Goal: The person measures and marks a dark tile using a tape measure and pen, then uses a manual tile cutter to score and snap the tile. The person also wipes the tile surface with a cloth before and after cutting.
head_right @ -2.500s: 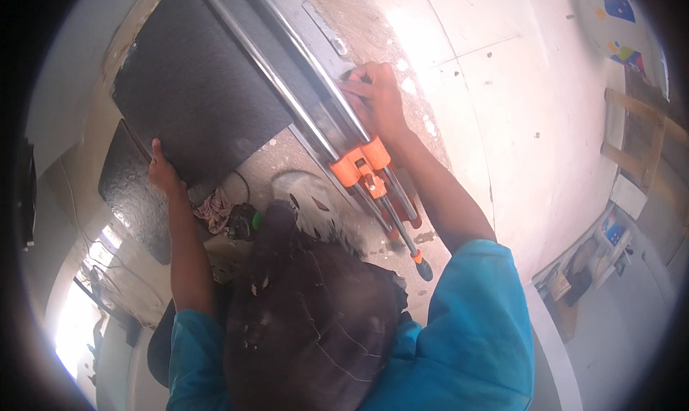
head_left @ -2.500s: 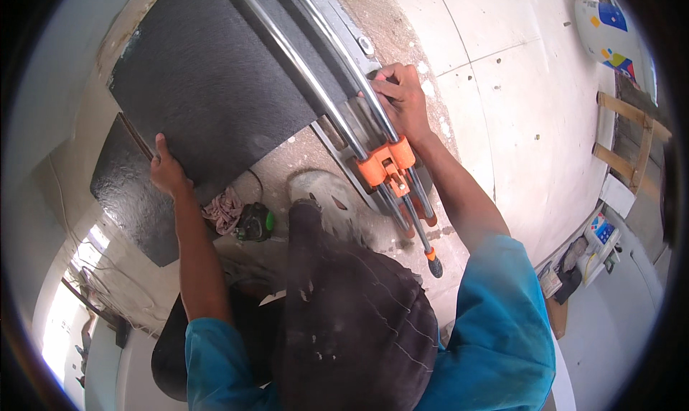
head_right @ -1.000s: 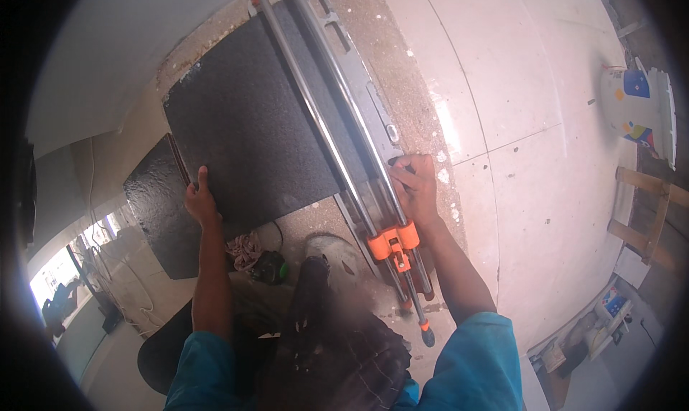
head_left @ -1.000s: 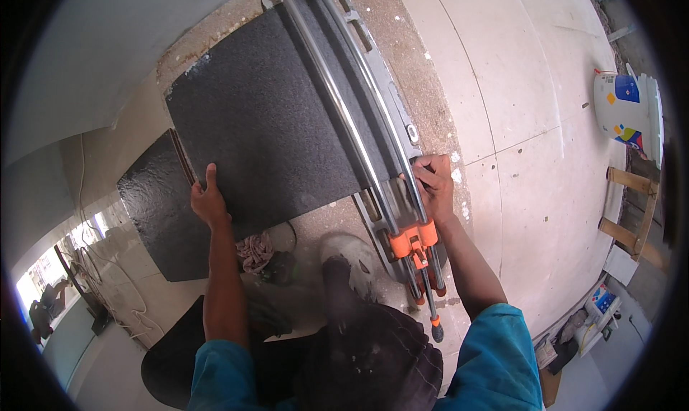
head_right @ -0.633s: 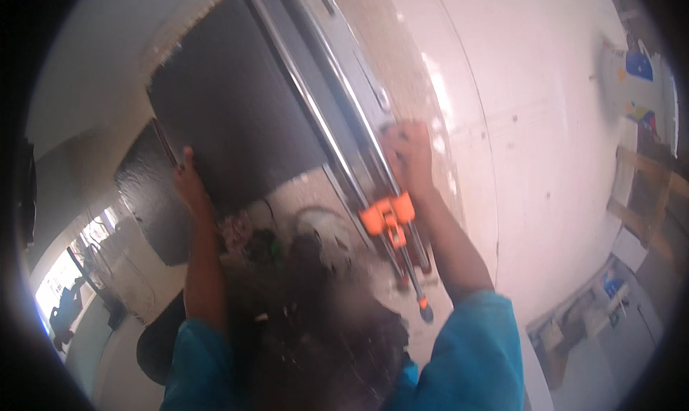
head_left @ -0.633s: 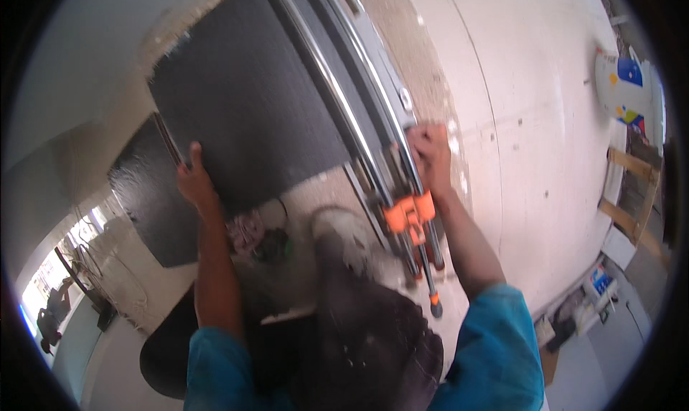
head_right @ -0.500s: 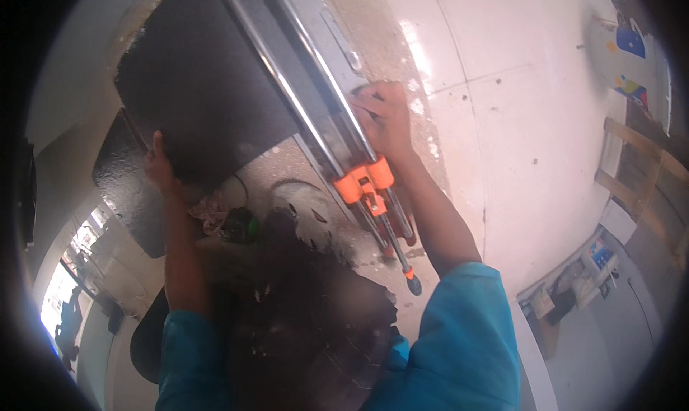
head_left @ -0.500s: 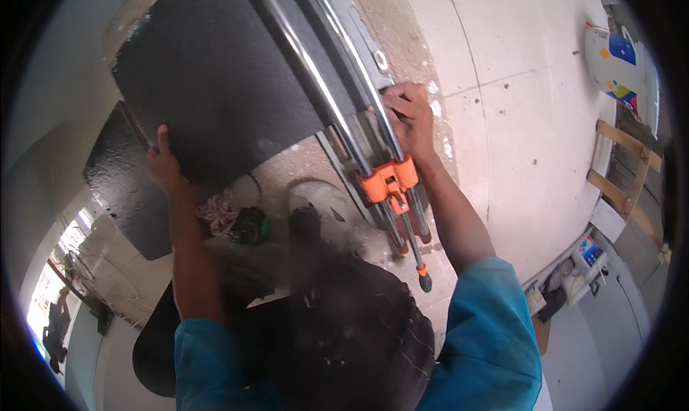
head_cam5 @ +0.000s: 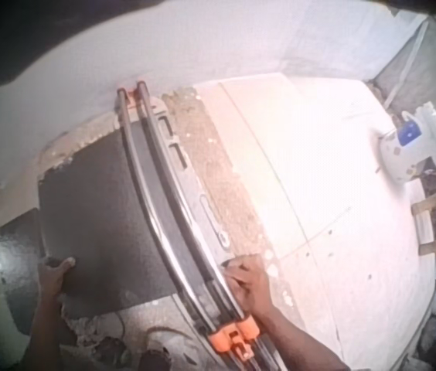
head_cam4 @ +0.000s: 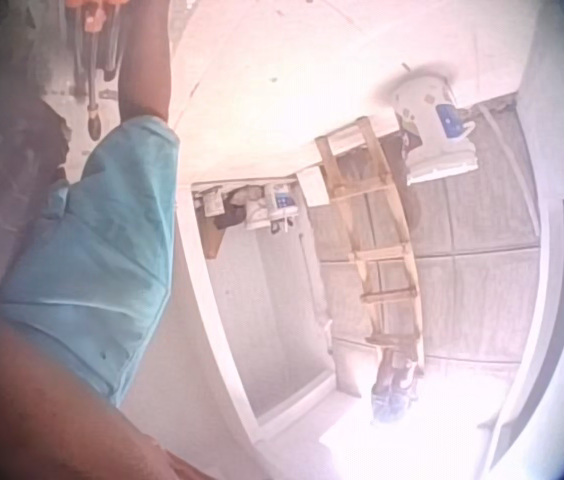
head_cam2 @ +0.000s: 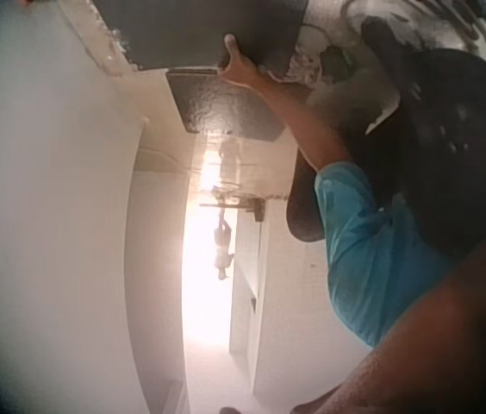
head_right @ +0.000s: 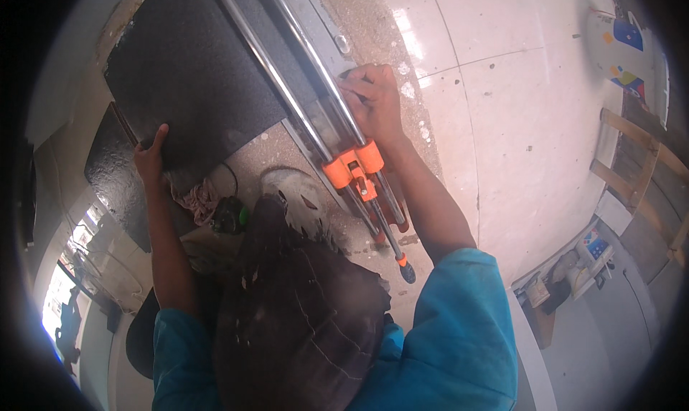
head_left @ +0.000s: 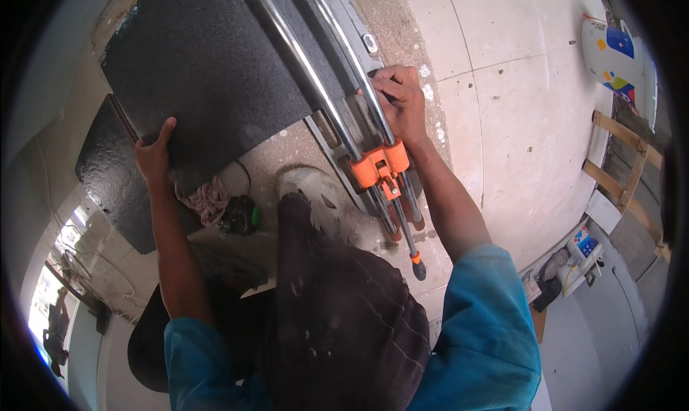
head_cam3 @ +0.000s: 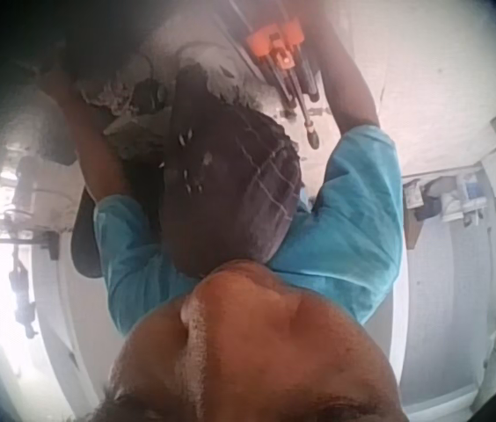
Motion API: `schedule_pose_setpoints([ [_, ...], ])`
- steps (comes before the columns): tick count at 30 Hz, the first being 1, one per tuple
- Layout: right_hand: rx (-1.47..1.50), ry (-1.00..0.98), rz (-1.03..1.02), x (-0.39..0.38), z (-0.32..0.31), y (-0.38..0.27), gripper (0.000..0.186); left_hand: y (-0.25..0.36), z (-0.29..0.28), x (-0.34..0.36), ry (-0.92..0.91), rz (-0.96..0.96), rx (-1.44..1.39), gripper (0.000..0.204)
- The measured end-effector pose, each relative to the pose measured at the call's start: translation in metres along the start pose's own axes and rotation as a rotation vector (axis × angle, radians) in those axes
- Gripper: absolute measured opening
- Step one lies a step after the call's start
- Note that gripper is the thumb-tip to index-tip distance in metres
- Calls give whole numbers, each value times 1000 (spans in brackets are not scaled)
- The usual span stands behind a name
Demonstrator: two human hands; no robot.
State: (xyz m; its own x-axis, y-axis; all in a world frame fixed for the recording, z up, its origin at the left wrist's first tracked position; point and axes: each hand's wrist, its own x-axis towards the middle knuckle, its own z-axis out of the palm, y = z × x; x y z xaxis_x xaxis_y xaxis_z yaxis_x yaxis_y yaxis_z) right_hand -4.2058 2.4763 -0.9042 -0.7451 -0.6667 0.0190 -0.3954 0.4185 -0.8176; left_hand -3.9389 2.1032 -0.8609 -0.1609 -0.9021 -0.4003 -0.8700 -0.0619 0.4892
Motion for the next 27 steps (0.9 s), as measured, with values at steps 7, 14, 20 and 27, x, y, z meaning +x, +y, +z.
schedule_pose_setpoints([
  [7,-84,74,44,-23,-31,-33,17,-2,-1,-11,7,-94,54,98],
  [14,-191,-352,576,-262,-130,-84,43,9,1,-12,43,-55,98,106],
  [20,-66,-535,1018,-323,-116,-130,34,-25,-10,8,21,-65,170,100],
  [27,-106,-405,998,-272,-125,-195,23,-41,-12,-8,33,-19,114,98],
])
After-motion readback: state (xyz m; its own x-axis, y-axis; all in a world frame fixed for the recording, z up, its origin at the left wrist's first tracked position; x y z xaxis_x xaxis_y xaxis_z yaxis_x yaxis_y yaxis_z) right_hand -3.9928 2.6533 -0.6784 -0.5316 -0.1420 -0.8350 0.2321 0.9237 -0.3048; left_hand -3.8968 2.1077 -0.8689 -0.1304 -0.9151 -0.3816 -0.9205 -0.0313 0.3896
